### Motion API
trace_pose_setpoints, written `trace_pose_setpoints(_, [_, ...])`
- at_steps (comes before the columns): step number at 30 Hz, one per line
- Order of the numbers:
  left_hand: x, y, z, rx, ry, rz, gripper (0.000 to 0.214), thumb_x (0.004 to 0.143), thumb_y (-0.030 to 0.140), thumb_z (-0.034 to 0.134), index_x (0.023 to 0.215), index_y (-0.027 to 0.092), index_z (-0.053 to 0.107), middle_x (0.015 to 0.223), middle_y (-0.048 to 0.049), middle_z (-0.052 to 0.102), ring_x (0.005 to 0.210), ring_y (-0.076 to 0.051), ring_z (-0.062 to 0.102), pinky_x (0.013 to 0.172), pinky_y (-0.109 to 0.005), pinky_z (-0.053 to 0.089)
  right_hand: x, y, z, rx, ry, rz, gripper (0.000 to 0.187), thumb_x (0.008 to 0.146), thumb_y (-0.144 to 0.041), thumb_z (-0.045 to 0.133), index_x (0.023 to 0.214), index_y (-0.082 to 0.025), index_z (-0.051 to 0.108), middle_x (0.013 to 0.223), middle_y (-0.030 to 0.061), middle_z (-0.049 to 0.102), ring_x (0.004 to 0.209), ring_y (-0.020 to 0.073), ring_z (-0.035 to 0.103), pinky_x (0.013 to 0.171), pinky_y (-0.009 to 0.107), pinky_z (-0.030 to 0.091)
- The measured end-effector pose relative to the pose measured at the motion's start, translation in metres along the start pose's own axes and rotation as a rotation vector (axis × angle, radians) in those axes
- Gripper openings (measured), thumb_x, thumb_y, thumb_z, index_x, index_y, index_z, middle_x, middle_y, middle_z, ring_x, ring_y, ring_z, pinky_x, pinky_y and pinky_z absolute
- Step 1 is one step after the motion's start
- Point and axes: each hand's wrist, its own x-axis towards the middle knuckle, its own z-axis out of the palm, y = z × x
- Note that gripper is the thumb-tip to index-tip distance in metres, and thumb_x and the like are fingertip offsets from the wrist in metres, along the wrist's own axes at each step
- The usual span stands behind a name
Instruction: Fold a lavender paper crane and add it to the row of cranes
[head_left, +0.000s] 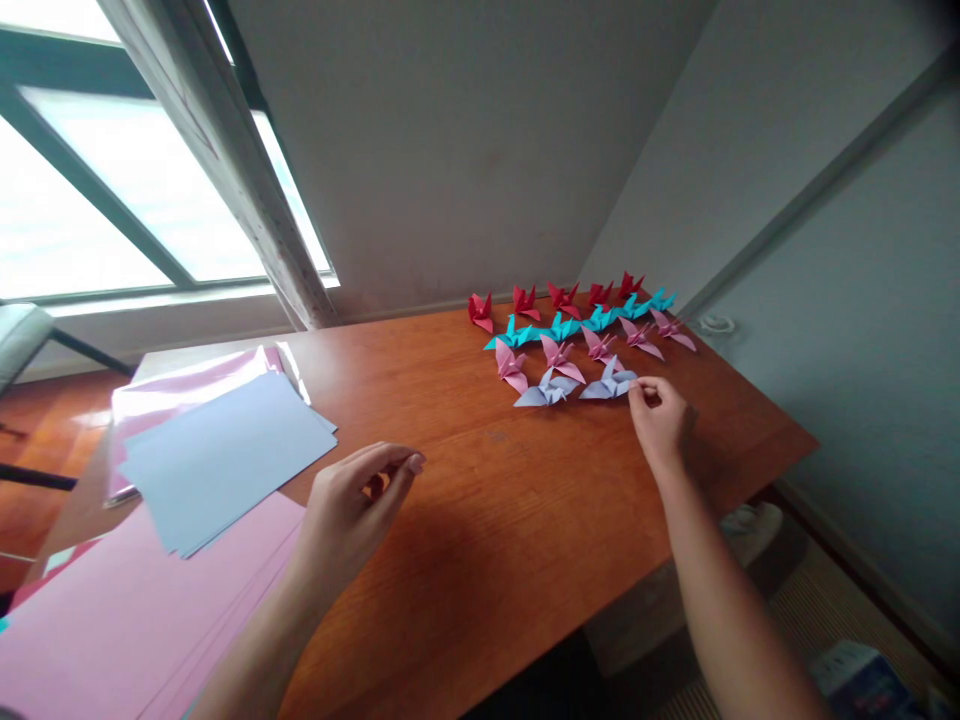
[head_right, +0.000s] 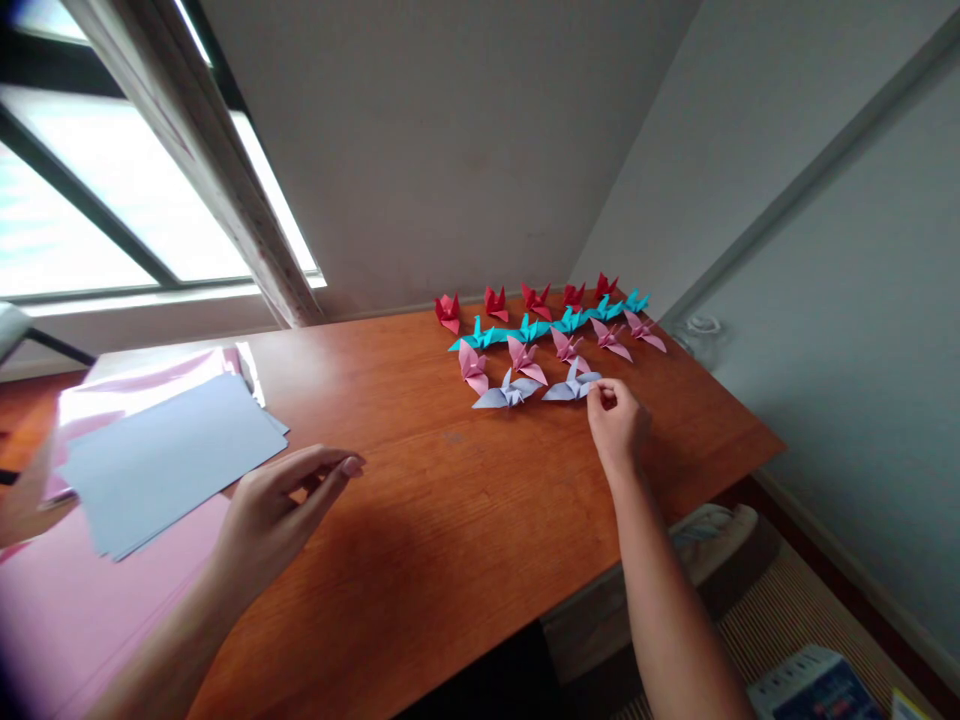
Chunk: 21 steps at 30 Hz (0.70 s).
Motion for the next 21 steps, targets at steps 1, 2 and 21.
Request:
trace_pose_setpoints(1, [-0.0001,0.0002,0.0000,0.002,0.001,-0.002,0.022,0.091,0.033,0.060,0.080,0.018,0.073,0.072,0.0001,0.073,0.060,-0.011,0.062,0.053,-0.019,0.043,-0.0001,-0.0004,0.0009,-0.001,-0.004,-0.004,0.025,0.084,-0.039,0.057,0.081,-0.019,0.071,0.077,0.0099,0.076,0.070,0.0242,0.068,0.068,0.033,0.048])
trace_pose_setpoints(2, [-0.0002,0.0003,0.0001,0.004,0.003,-0.002,0.022,0.091,0.033,0.060,0.080,0.019,0.073,0.072,0.0001,0.074,0.060,-0.011,0.062,0.053,-0.019,0.043,-0.0001,-0.0008,0.0019,-0.003,-0.007,-0.007,0.025,0.084,-0.040,0.057,0.082,-0.019,0.071,0.078,0.0099,0.076,0.071,0.0243,0.068,0.069,0.033,0.048])
trace_pose_setpoints(21, [-0.0004,-0.0021,0.0016,0.008,-0.016,-0.006,0.023,0.092,0.034,0.059,0.081,0.019,0.073,0.073,-0.0003,0.074,0.061,-0.012,0.061,0.054,-0.020,0.043,0.0037,-0.0006,0.0097,0.004,-0.045,-0.029,0.029,0.087,-0.044,0.057,0.085,-0.019,0.073,0.080,0.0108,0.077,0.072,0.0254,0.070,0.070,0.034,0.049])
